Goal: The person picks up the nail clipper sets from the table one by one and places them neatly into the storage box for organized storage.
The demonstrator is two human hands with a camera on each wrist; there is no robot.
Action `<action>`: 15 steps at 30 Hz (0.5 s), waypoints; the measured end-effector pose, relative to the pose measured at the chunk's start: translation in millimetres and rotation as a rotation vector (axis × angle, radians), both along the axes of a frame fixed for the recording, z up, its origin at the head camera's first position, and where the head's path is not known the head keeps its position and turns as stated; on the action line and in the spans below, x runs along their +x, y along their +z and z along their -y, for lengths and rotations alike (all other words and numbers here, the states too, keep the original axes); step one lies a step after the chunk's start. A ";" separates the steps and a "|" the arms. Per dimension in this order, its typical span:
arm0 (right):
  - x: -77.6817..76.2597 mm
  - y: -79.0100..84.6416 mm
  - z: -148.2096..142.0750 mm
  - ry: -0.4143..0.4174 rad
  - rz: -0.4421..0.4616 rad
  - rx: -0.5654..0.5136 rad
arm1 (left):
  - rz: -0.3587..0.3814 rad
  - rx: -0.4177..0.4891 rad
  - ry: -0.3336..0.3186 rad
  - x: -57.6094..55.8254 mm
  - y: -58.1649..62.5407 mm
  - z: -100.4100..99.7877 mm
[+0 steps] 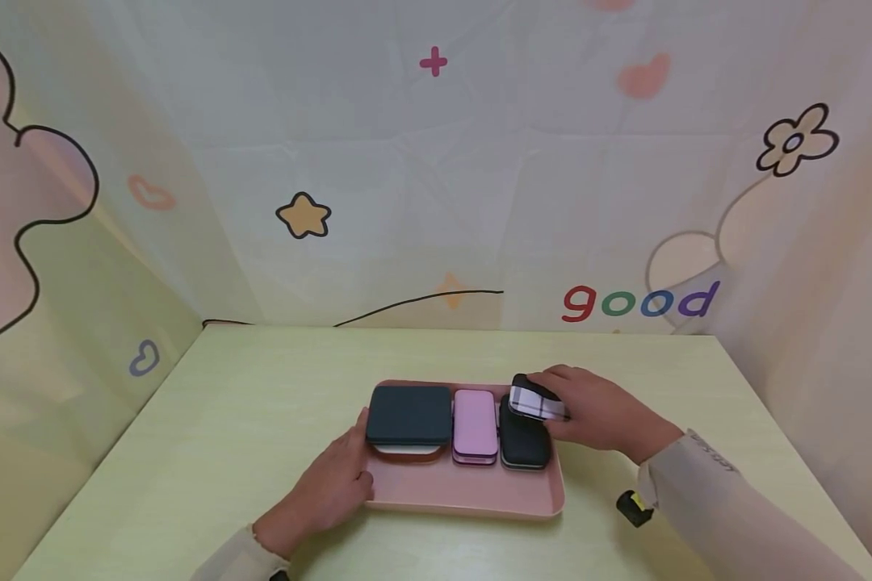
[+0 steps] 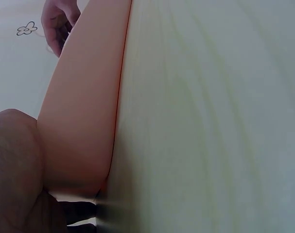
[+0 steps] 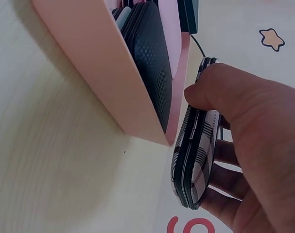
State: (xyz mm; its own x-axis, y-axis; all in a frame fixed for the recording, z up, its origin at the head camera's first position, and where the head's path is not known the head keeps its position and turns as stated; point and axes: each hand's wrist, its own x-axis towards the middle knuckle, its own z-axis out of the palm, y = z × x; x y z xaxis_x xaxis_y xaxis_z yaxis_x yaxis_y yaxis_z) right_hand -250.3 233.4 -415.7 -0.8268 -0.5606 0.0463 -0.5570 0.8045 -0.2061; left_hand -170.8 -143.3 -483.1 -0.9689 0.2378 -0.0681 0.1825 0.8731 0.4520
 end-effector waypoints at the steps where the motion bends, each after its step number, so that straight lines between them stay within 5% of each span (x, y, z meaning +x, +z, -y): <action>1: -0.2 0.3 1.2 0.000 0.002 0.000 | 0.000 0.001 0.002 0.0 -0.1 -0.2; 15: -1.0 1.8 22.7 -0.019 0.094 -0.004 | -0.009 0.004 -0.005 0.3 0.4 -0.3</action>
